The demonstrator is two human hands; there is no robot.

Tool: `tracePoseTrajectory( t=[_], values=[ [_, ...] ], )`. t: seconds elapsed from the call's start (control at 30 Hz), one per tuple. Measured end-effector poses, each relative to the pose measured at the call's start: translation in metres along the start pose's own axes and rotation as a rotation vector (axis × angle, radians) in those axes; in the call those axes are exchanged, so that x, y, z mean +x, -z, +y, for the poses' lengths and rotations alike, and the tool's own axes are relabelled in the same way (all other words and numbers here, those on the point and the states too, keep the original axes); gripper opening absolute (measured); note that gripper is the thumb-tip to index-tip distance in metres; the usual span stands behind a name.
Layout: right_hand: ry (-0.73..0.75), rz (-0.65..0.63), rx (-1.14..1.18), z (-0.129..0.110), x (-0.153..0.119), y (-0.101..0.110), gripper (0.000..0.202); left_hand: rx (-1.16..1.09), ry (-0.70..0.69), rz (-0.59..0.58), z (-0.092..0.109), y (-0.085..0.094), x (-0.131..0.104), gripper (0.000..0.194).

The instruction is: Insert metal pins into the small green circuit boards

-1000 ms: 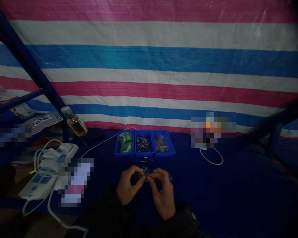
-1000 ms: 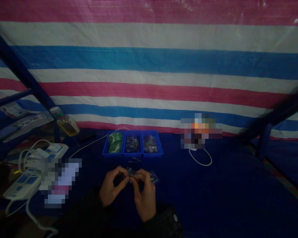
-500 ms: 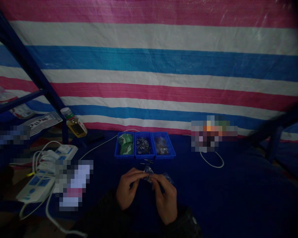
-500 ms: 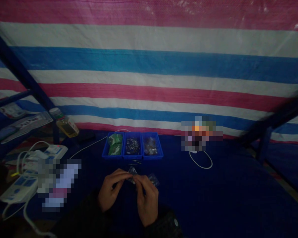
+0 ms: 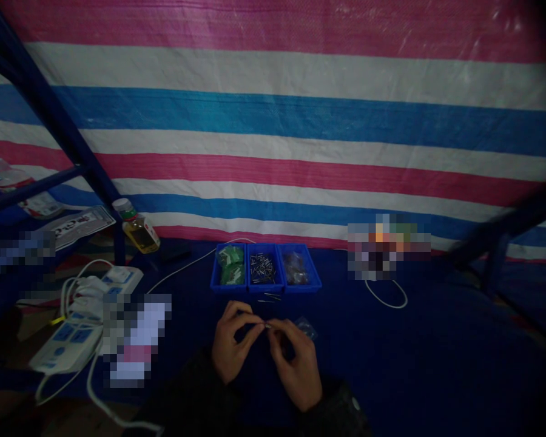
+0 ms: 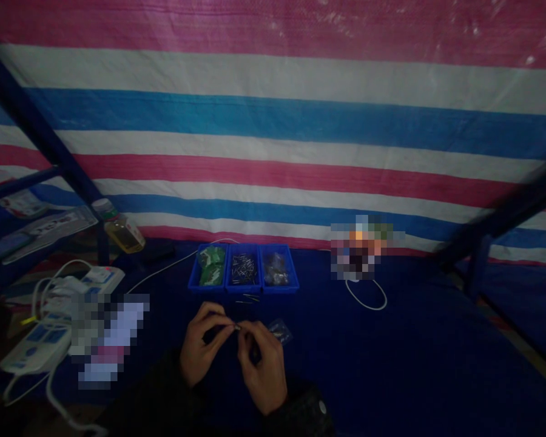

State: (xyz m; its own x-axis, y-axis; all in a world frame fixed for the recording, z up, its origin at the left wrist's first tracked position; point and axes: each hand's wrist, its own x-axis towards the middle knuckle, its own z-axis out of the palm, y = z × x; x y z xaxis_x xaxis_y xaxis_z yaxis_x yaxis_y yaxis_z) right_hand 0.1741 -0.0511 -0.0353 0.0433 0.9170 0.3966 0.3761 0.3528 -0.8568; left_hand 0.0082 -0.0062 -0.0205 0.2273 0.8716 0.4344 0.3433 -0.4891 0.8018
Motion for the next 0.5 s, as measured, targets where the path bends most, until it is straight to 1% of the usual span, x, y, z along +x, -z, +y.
tracePoseTrajectory(
  t=[0.13,0.23,0.3,0.33,0.4,0.5],
  values=[
    [-0.009,0.031,-0.041,0.0006,0.0017,0.0,0.015,-0.068,0.002,-0.056,0.001,-0.0025,-0.002,0.01],
    [-0.014,0.05,-0.034,0.0016,0.0008,-0.0008,0.015,-0.097,0.084,-0.027,-0.0005,-0.005,-0.0046,0.006],
    [-0.04,0.059,0.013,0.0026,-0.0007,-0.0025,0.01,-0.096,0.107,-0.013,-0.0004,-0.005,-0.0052,0.006],
    [-0.059,0.072,0.043,0.0032,-0.0016,-0.0036,0.007,-0.098,0.098,-0.028,0.0003,-0.0043,-0.005,0.007],
    [-0.089,0.116,0.088,0.0044,-0.0029,-0.0051,0.01,-0.107,0.048,-0.085,0.0025,-0.0022,-0.0035,0.014],
    [-0.061,0.131,0.076,0.005,-0.0035,-0.0038,0.009,-0.13,-0.023,-0.132,0.0049,0.0005,-0.0005,0.025]
  ],
)
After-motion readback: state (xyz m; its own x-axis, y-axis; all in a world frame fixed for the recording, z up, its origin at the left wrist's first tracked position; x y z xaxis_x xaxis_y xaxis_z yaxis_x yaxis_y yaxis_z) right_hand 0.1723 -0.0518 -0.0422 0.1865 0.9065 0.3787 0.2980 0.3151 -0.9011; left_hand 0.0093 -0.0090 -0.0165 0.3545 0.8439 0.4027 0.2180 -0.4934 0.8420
